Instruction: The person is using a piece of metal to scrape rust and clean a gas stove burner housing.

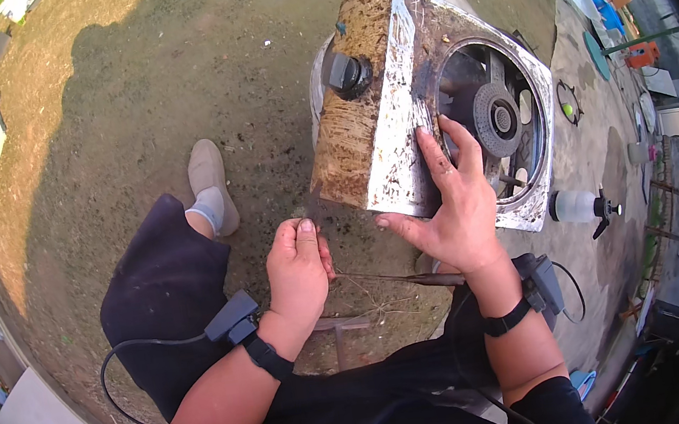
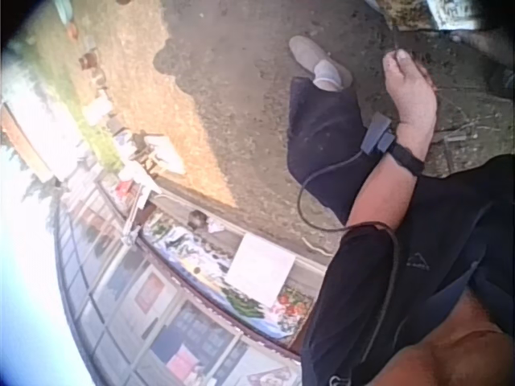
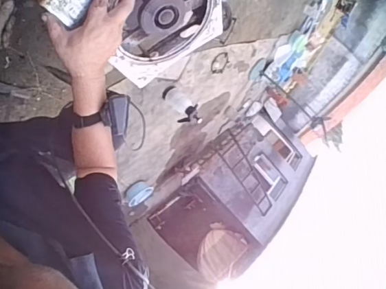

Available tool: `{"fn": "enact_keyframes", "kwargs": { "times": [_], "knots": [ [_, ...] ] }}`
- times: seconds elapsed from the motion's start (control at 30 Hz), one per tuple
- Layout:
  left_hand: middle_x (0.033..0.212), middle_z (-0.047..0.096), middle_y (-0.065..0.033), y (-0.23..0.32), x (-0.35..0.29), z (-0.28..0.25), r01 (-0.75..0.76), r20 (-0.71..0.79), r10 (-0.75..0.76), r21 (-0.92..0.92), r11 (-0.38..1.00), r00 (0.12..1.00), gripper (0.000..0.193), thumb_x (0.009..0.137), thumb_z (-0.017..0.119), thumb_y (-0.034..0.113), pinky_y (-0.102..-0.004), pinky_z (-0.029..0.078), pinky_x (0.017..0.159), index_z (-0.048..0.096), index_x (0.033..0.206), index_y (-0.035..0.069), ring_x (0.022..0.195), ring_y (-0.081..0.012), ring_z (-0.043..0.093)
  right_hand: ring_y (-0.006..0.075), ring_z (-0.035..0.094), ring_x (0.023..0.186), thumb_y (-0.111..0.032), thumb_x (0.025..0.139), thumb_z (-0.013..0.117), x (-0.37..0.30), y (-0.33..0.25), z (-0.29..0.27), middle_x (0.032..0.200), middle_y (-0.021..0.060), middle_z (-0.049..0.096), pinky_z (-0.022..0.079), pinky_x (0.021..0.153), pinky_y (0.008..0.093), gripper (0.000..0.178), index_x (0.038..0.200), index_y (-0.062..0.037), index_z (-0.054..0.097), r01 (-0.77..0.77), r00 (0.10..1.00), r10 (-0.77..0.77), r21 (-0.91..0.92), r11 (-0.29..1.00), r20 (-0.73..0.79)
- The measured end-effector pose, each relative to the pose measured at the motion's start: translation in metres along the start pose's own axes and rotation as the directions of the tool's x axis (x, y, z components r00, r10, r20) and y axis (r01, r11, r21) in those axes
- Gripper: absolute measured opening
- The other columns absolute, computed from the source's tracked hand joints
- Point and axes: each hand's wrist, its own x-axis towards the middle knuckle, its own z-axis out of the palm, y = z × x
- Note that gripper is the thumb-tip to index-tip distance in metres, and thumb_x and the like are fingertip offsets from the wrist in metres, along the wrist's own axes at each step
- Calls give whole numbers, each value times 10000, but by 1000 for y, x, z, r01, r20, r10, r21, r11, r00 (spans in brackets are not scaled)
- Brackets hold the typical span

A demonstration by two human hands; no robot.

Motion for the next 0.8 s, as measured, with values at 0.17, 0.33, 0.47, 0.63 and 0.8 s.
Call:
{"fn": "enact_keyframes", "kwargs": {
  "times": [0.17,0.33,0.47,0.63,0.8],
  "knots": [
    [766,525,-7,-3,-16,5,-17,68,15,21,1000,998,215,1175,452,234,-264,458,535,524,1066,64,588,-81,482,408,670,1201,-517,580,996,-1,1,-1,1507,215,484,631,868,457,1099,1503,-108,561,-7,1000,7,-5,1000,4],
    [766,526,-6,-1,-8,0,-13,-60,18,80,997,998,210,1175,447,225,-266,461,533,526,1067,63,588,-80,483,403,672,1201,-518,584,994,-2,0,-1,1511,215,483,632,866,458,1090,1498,-104,568,5,1000,-5,-24,1000,0],
    [763,527,-4,0,-3,-3,-55,-5,56,115,992,998,205,1174,447,220,-265,465,535,529,1067,65,589,-79,487,401,676,1194,-524,587,992,0,-1,-1,1514,210,482,632,859,462,1088,1496,-99,570,-5,1000,5,1,1000,7],
    [771,533,-4,6,-15,6,-50,3,50,136,989,999,206,1172,458,225,-267,477,547,527,1059,67,596,-81,495,400,677,1191,-526,590,989,-1,1,1,1517,207,480,631,855,464,1085,1494,-95,571,-5,1000,5,1,1000,13],
    [784,538,-5,0,-8,1,-46,-52,55,174,984,997,198,1172,457,219,-269,482,551,524,1075,60,605,-80,505,407,675,1191,-531,590,987,-1,1,-3,1514,209,482,631,857,462,1088,1495,-91,570,-11,1000,11,-6,1000,18]
  ]
}}
